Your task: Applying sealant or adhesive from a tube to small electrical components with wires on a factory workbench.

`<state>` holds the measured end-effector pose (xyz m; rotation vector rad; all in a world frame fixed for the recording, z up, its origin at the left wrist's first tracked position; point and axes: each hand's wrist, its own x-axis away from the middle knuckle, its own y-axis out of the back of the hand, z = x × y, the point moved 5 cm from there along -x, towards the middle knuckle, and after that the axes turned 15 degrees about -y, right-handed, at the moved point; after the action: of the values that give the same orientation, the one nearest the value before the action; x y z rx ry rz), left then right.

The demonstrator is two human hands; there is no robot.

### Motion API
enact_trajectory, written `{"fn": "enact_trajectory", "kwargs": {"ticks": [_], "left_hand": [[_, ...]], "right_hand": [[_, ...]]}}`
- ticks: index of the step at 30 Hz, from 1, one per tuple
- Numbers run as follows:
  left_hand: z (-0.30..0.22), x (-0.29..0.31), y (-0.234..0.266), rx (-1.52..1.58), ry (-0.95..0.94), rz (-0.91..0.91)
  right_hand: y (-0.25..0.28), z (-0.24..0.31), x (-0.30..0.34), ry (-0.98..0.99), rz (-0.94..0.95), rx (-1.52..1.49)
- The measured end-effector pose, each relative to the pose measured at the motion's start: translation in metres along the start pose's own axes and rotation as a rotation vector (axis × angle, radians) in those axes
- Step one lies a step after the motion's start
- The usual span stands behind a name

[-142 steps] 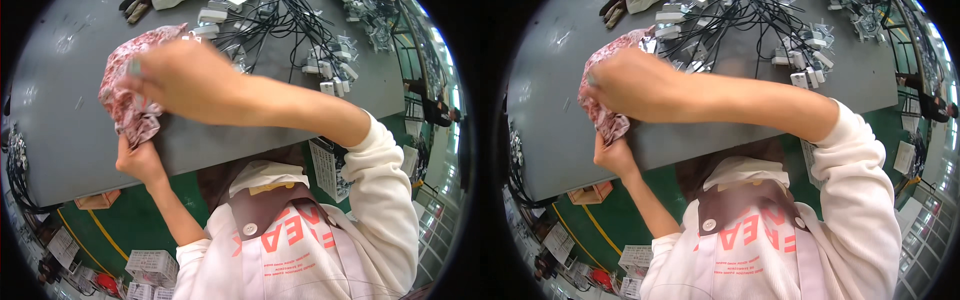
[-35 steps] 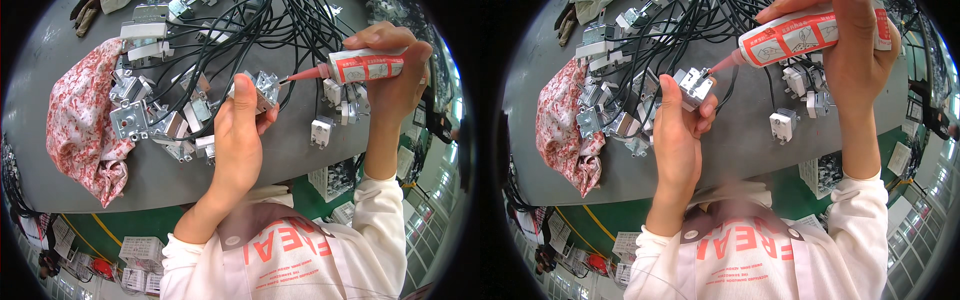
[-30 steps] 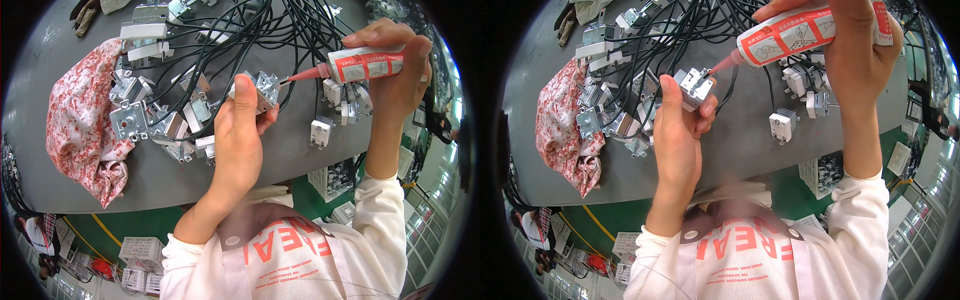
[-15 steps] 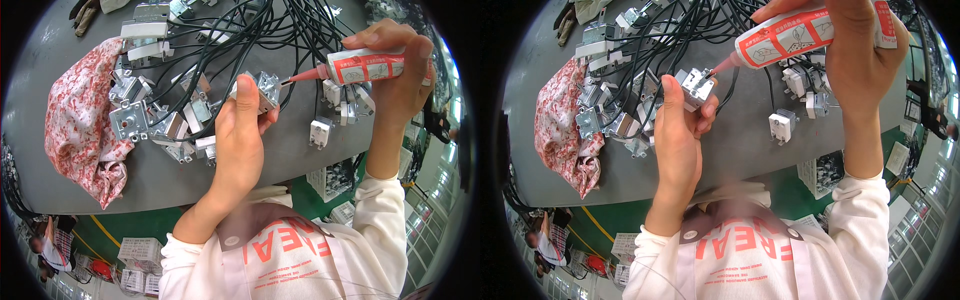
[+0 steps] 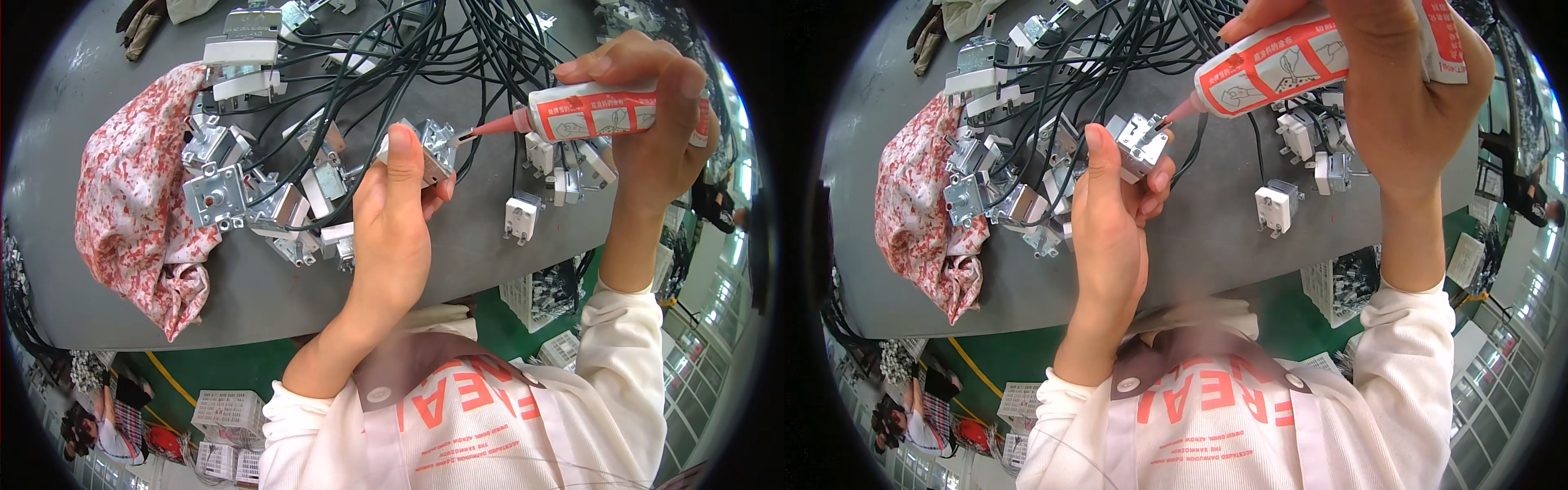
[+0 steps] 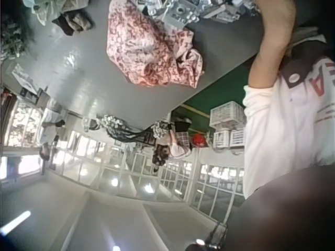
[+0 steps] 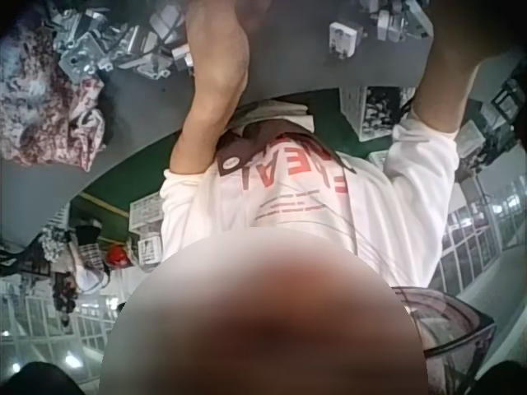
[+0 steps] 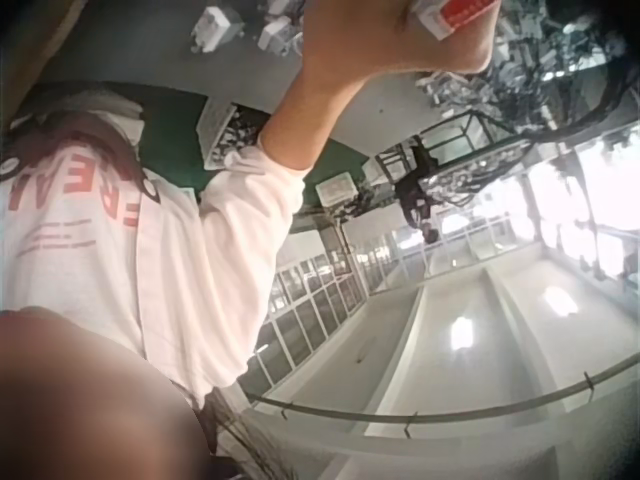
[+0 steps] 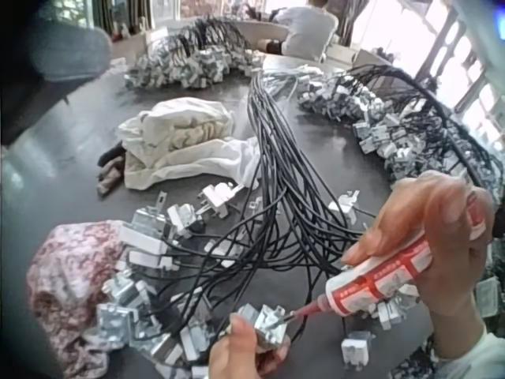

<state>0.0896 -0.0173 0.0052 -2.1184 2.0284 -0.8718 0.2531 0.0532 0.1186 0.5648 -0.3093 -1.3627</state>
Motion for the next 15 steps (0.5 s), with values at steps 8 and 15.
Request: {"fn": "enact_trajectory", "kwargs": {"ticks": [8, 15], "left_hand": [[0.001, -0.001, 0.000, -0.001, -0.010, 0.017], [0.001, -0.001, 0.001, -0.028, -0.011, 0.008]], "right_hand": [[-0.002, 0.007, 0.002, 0.105, -0.003, 0.012], [-0.004, 0.015, 0.009, 0.036, -0.059, 0.134]]}}
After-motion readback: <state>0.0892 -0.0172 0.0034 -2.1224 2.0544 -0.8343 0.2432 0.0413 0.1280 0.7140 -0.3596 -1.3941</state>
